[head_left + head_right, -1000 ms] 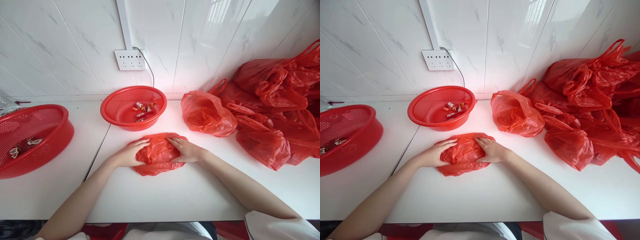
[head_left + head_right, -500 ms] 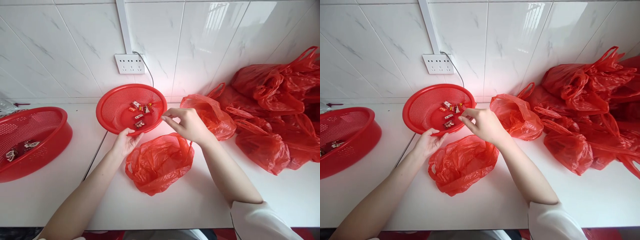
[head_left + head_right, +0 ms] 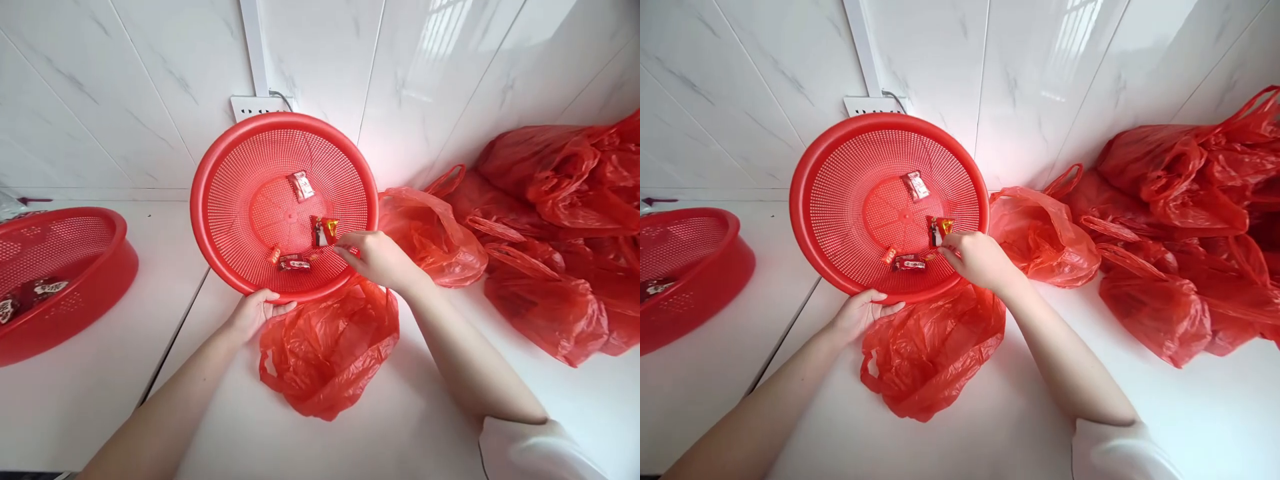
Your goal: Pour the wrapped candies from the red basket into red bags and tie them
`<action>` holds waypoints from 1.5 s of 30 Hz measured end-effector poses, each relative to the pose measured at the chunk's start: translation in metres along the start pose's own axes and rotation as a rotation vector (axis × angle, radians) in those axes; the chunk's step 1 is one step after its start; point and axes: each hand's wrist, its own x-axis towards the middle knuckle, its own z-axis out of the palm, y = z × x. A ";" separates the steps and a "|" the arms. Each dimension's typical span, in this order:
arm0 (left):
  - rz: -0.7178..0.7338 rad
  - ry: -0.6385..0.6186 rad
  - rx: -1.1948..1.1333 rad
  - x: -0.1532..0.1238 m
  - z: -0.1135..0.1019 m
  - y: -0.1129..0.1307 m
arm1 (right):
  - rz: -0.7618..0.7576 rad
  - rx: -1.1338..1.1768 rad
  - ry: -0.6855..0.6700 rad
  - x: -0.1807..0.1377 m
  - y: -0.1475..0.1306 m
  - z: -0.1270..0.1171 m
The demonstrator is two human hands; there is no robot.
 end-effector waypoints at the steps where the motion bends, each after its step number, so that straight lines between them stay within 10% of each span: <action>1: -0.001 -0.006 0.025 0.000 0.000 -0.001 | 0.011 -0.025 -0.014 0.001 0.001 0.003; 19: 0.055 -0.135 0.158 0.006 -0.005 -0.013 | 0.335 0.330 0.116 0.012 0.042 0.081; 27: 0.054 -0.144 0.157 0.004 -0.004 -0.013 | 0.423 0.314 0.033 0.011 0.037 0.083; 36: 0.064 -0.146 0.130 0.010 -0.008 -0.015 | 0.527 1.181 0.010 0.016 0.036 0.071; 45: 0.056 -0.163 0.118 0.007 -0.006 -0.012 | 0.373 1.227 -0.087 0.012 0.018 0.056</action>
